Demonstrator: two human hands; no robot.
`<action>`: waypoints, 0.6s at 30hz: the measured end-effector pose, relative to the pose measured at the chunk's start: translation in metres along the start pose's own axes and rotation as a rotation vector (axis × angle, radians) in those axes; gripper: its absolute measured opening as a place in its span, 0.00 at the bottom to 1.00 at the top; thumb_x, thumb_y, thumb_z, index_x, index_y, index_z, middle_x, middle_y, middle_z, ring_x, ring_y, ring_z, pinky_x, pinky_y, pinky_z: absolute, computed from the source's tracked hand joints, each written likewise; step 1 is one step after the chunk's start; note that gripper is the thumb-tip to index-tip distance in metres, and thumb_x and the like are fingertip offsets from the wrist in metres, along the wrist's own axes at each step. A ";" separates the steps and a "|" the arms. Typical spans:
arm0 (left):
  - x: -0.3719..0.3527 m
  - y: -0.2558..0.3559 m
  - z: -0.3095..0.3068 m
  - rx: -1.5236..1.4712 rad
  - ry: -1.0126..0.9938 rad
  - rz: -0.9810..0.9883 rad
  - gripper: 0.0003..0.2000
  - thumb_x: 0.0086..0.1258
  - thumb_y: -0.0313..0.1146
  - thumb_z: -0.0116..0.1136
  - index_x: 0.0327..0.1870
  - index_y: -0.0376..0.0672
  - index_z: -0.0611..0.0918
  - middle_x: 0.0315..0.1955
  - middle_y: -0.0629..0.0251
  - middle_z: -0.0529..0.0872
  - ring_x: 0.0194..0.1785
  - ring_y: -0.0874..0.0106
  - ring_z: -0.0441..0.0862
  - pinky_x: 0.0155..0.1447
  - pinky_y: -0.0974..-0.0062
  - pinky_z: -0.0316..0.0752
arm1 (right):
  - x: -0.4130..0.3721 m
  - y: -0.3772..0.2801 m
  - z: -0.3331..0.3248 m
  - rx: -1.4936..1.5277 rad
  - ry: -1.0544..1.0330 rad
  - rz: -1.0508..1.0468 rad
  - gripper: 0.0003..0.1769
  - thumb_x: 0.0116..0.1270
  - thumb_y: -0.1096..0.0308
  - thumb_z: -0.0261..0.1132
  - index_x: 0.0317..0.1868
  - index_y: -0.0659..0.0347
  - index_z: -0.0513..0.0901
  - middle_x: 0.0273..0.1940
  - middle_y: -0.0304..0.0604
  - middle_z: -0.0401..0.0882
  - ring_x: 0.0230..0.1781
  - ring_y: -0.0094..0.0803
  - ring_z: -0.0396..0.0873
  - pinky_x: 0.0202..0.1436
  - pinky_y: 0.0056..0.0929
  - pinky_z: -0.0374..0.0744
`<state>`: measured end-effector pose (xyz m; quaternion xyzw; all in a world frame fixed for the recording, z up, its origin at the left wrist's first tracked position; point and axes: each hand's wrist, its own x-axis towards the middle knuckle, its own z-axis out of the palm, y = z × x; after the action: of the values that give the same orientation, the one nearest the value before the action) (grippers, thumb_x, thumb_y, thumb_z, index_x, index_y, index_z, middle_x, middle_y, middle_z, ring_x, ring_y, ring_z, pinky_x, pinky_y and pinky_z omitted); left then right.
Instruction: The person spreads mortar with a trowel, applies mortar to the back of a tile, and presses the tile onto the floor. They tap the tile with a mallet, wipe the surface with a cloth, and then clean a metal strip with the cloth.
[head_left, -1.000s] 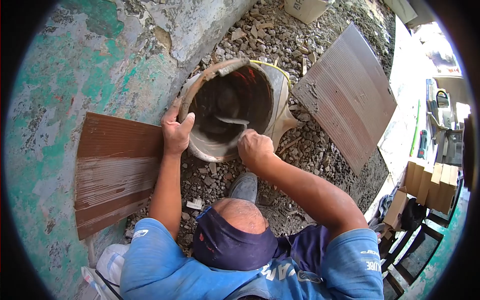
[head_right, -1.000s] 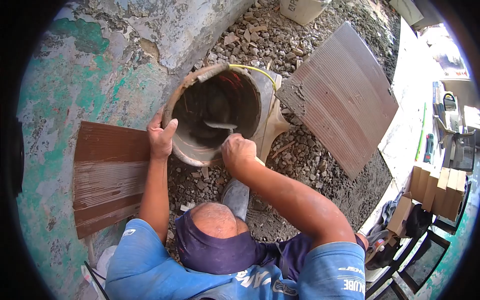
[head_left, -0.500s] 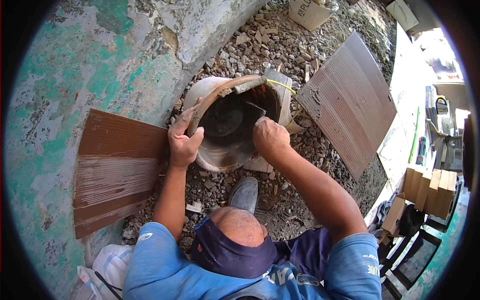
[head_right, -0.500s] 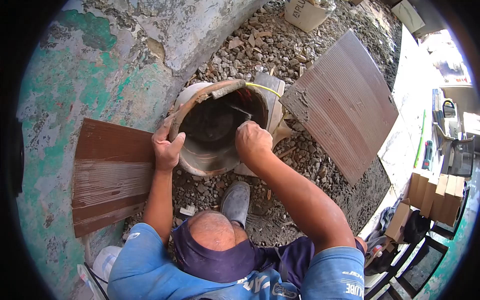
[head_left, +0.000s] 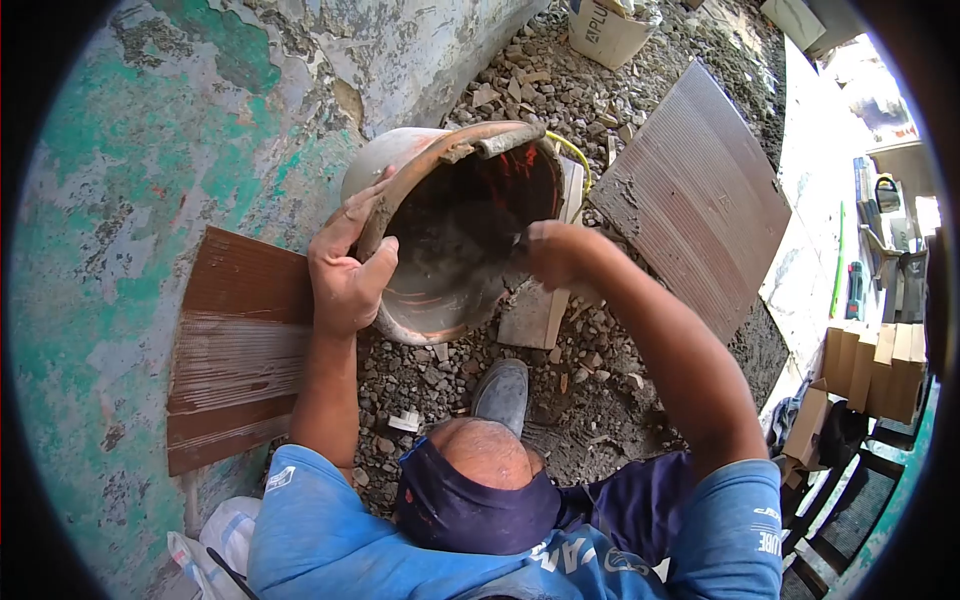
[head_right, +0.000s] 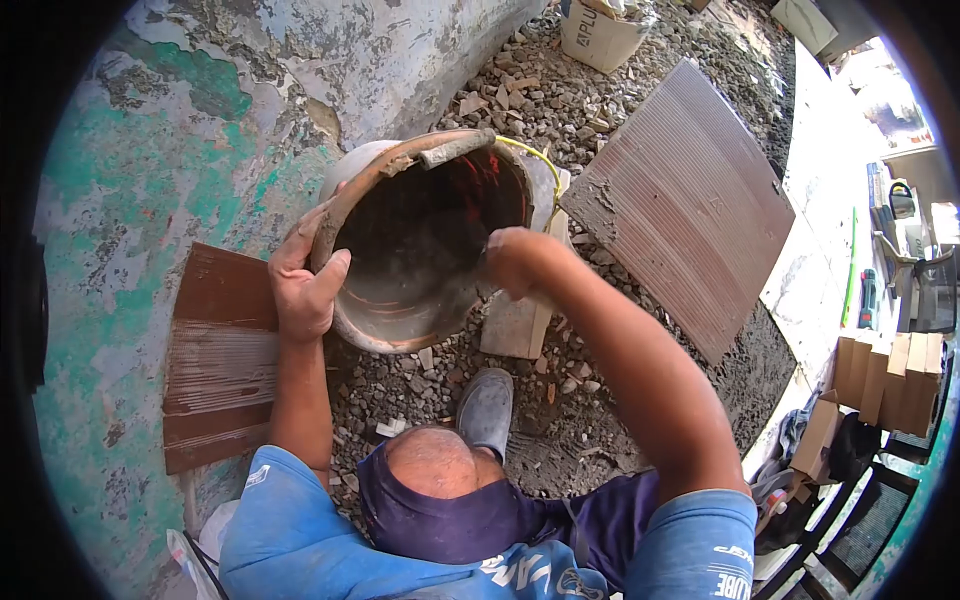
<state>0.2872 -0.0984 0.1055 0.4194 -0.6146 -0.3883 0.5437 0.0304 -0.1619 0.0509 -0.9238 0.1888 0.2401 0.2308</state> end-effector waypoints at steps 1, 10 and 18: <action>0.002 0.004 -0.001 0.002 0.005 -0.028 0.25 0.57 0.18 0.53 0.60 0.29 0.77 0.59 0.55 0.79 0.64 0.69 0.73 0.72 0.69 0.60 | -0.009 -0.026 -0.037 0.390 -0.054 0.674 0.14 0.61 0.64 0.60 0.43 0.56 0.88 0.43 0.47 0.87 0.45 0.45 0.85 0.47 0.37 0.83; -0.006 0.017 -0.019 0.047 0.019 -0.027 0.25 0.59 0.18 0.54 0.61 0.28 0.75 0.57 0.58 0.80 0.62 0.72 0.74 0.70 0.72 0.62 | 0.006 -0.043 -0.037 0.171 0.158 0.596 0.18 0.66 0.55 0.57 0.40 0.58 0.88 0.41 0.49 0.87 0.44 0.42 0.86 0.46 0.37 0.83; -0.027 0.024 -0.024 0.008 0.095 -0.065 0.25 0.59 0.20 0.57 0.61 0.28 0.75 0.57 0.58 0.79 0.62 0.70 0.74 0.70 0.71 0.63 | 0.021 -0.076 -0.002 0.487 0.255 0.484 0.25 0.64 0.48 0.59 0.40 0.64 0.85 0.43 0.57 0.84 0.45 0.52 0.83 0.49 0.45 0.81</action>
<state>0.3104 -0.0651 0.1216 0.4592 -0.5758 -0.3829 0.5577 0.0834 -0.1061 0.0668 -0.7927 0.4810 0.1187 0.3552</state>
